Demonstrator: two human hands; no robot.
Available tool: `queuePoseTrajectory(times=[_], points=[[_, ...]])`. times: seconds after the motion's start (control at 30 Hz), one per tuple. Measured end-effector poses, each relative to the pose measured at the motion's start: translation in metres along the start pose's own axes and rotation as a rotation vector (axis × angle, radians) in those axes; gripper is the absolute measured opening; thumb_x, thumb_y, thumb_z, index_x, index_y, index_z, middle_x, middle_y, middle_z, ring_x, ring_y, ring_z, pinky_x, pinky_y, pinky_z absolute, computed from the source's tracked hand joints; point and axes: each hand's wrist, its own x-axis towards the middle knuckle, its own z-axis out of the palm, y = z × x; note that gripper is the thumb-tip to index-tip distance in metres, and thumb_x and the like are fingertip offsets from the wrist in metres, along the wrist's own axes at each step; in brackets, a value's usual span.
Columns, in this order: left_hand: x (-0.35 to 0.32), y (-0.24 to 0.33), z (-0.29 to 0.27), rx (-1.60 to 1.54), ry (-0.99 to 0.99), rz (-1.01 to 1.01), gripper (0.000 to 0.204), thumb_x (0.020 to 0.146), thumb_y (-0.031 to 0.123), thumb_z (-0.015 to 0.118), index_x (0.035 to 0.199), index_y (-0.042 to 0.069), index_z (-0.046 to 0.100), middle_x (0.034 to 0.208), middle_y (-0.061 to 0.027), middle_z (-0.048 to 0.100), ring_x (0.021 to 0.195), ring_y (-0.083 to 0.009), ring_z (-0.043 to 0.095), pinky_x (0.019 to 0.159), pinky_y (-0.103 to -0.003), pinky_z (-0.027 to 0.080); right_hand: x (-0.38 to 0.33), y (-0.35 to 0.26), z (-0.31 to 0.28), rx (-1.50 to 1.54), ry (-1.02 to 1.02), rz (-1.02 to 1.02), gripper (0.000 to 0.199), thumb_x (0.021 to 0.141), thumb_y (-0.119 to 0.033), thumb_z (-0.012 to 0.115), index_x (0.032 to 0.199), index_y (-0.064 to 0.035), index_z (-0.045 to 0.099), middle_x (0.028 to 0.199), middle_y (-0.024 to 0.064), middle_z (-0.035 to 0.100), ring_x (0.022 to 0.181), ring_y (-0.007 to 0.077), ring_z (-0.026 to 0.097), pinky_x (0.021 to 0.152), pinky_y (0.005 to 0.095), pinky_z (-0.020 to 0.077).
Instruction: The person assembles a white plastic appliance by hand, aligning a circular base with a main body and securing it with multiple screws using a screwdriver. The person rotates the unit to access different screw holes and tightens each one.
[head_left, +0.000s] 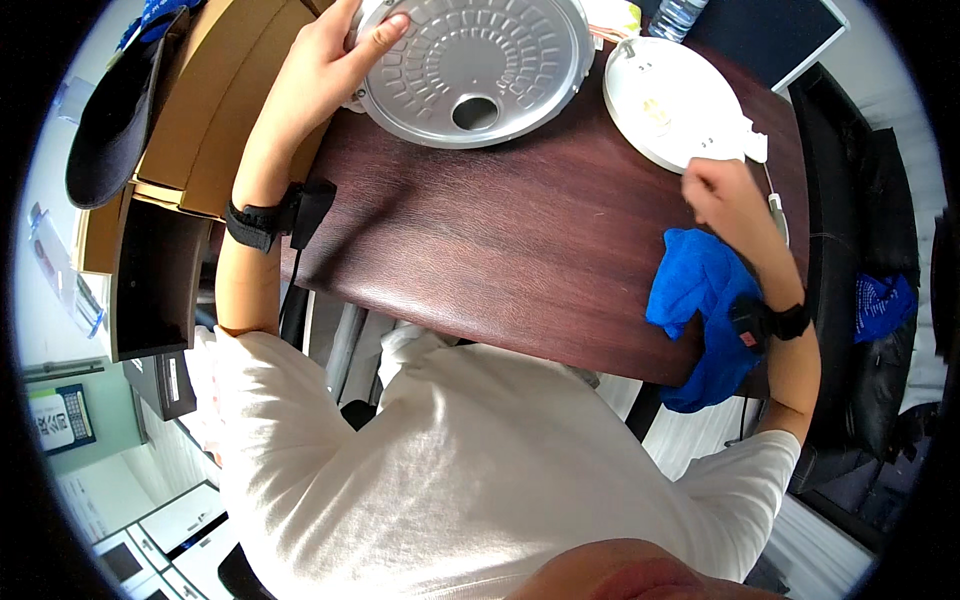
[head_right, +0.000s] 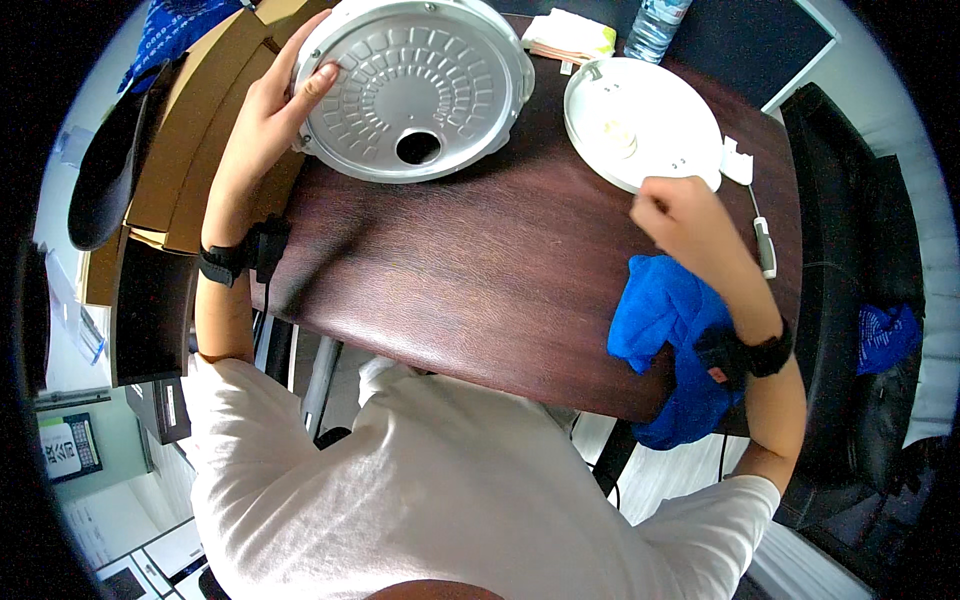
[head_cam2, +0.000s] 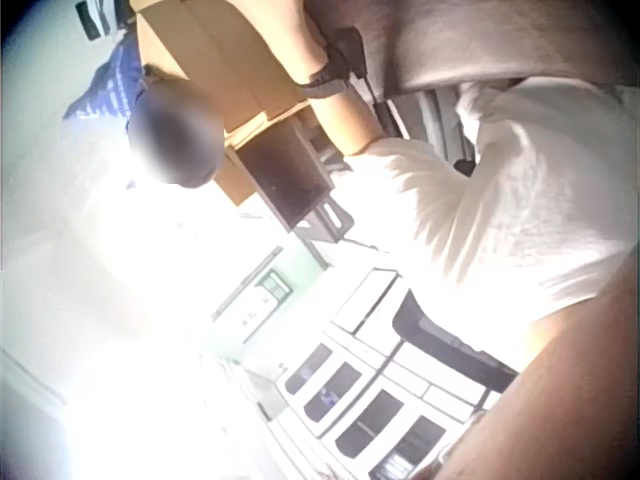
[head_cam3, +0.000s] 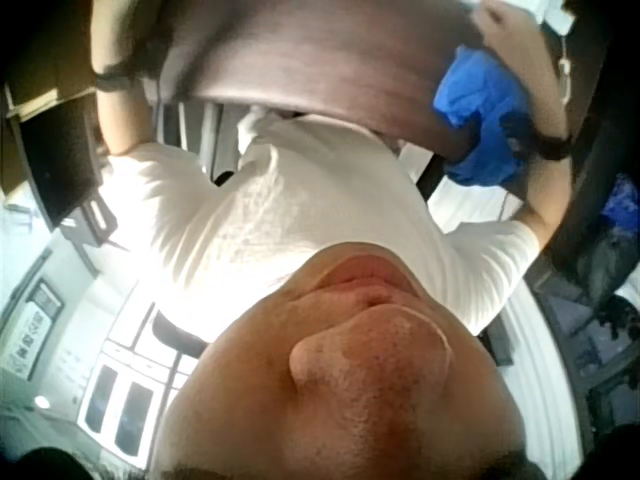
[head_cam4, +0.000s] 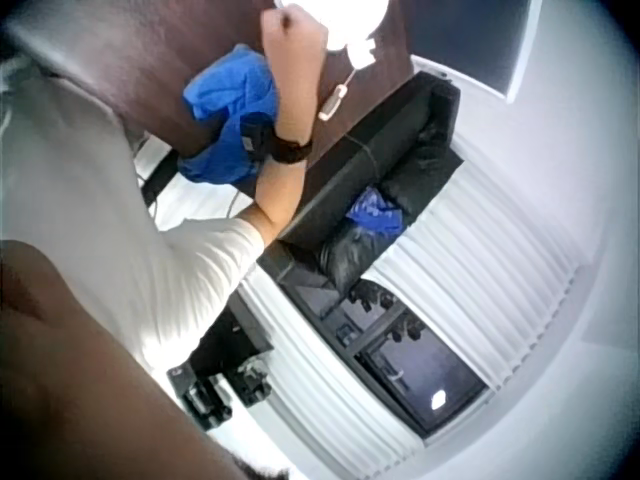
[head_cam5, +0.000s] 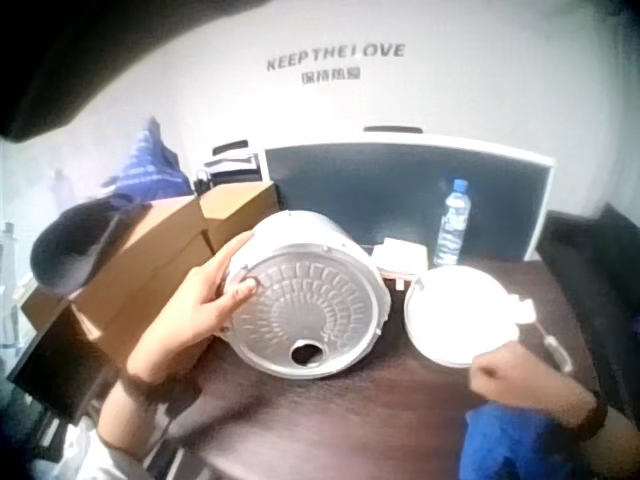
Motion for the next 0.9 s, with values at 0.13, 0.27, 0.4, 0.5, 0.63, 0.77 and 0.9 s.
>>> queuePoseTrajectory(times=[0.13, 0.27, 0.4, 0.5, 0.63, 0.77, 0.9], points=[[0.007, -0.025, 0.002, -0.044, 0.096, 0.003, 0.055, 0.098, 0.036, 0.059, 0.145, 0.011, 0.045, 0.126, -0.0125, 0.062, 0.117, -0.0215, 0.058, 0.100, -0.034, 0.044, 0.019, -0.022, 0.029, 0.146, -0.138, 0.094, 0.032, 0.093, -0.019, 0.058, 0.068, 0.0010, 0.057, 0.051, 0.0048, 0.050, 0.047, 0.0105, 0.052, 0.047, 0.0291, 0.0405], [0.018, -0.042, 0.004, -0.209, 0.118, -0.072, 0.054, 0.098, 0.035, 0.059, 0.143, 0.007, 0.047, 0.120, -0.0093, 0.064, 0.111, -0.0159, 0.059, 0.096, -0.029, 0.045, 0.046, -0.024, 0.065, 0.135, -0.131, -0.080, 0.037, 0.096, -0.026, 0.060, 0.070, -0.0009, 0.062, 0.052, 0.0064, 0.057, 0.045, 0.0129, 0.055, 0.047, 0.0288, 0.0427], [0.035, -0.030, 0.011, -0.102, 0.159, -0.028, 0.052, 0.097, 0.036, 0.059, 0.138, 0.005, 0.052, 0.116, -0.0108, 0.065, 0.104, -0.0145, 0.060, 0.091, -0.029, 0.047, 0.056, -0.041, 0.086, 0.237, -0.199, -0.056, 0.024, 0.091, -0.020, 0.067, 0.078, 0.0006, 0.063, 0.060, 0.0065, 0.063, 0.050, 0.0121, 0.062, 0.050, 0.0275, 0.0477], [0.039, 0.021, 0.015, -0.285, 0.155, -0.039, 0.057, 0.093, 0.027, 0.065, 0.138, -0.002, 0.047, 0.125, -0.0177, 0.062, 0.116, -0.0215, 0.058, 0.099, -0.033, 0.045, 0.066, -0.048, 0.099, 0.346, -0.180, -0.095, 0.021, 0.090, -0.018, 0.068, 0.082, 0.0010, 0.063, 0.063, 0.0069, 0.065, 0.052, 0.0120, 0.063, 0.051, 0.0272, 0.0487], [0.059, 0.010, 0.018, -0.189, 0.217, -0.033, 0.048, 0.091, 0.026, 0.067, 0.128, -0.002, 0.058, 0.115, -0.0159, 0.067, 0.107, -0.0197, 0.063, 0.093, -0.032, 0.049, 0.078, -0.074, 0.105, 0.529, -0.077, -0.043, 0.012, 0.090, -0.010, 0.067, 0.089, 0.0013, 0.064, 0.071, 0.0050, 0.065, 0.057, 0.0094, 0.061, 0.053, 0.0235, 0.0488], [0.072, 0.002, 0.023, -0.119, 0.269, -0.013, 0.046, 0.088, 0.027, 0.069, 0.124, -0.001, 0.061, 0.108, -0.0159, 0.070, 0.100, -0.0207, 0.066, 0.087, -0.032, 0.051, 0.091, -0.078, 0.118, 0.580, 0.093, -0.182, 0.011, 0.092, -0.006, 0.064, 0.099, 0.0028, 0.064, 0.083, 0.0055, 0.064, 0.062, 0.0091, 0.062, 0.056, 0.0233, 0.0497], [0.073, 0.009, 0.026, -0.094, 0.272, -0.030, 0.045, 0.087, 0.027, 0.071, 0.121, -0.002, 0.063, 0.101, -0.0164, 0.071, 0.091, -0.0207, 0.068, 0.081, -0.031, 0.053, 0.102, -0.086, 0.109, 0.397, 0.279, -0.393, 0.013, 0.097, -0.006, 0.056, 0.104, 0.0021, 0.063, 0.083, 0.0084, 0.061, 0.061, 0.0124, 0.062, 0.057, 0.0260, 0.0502]])
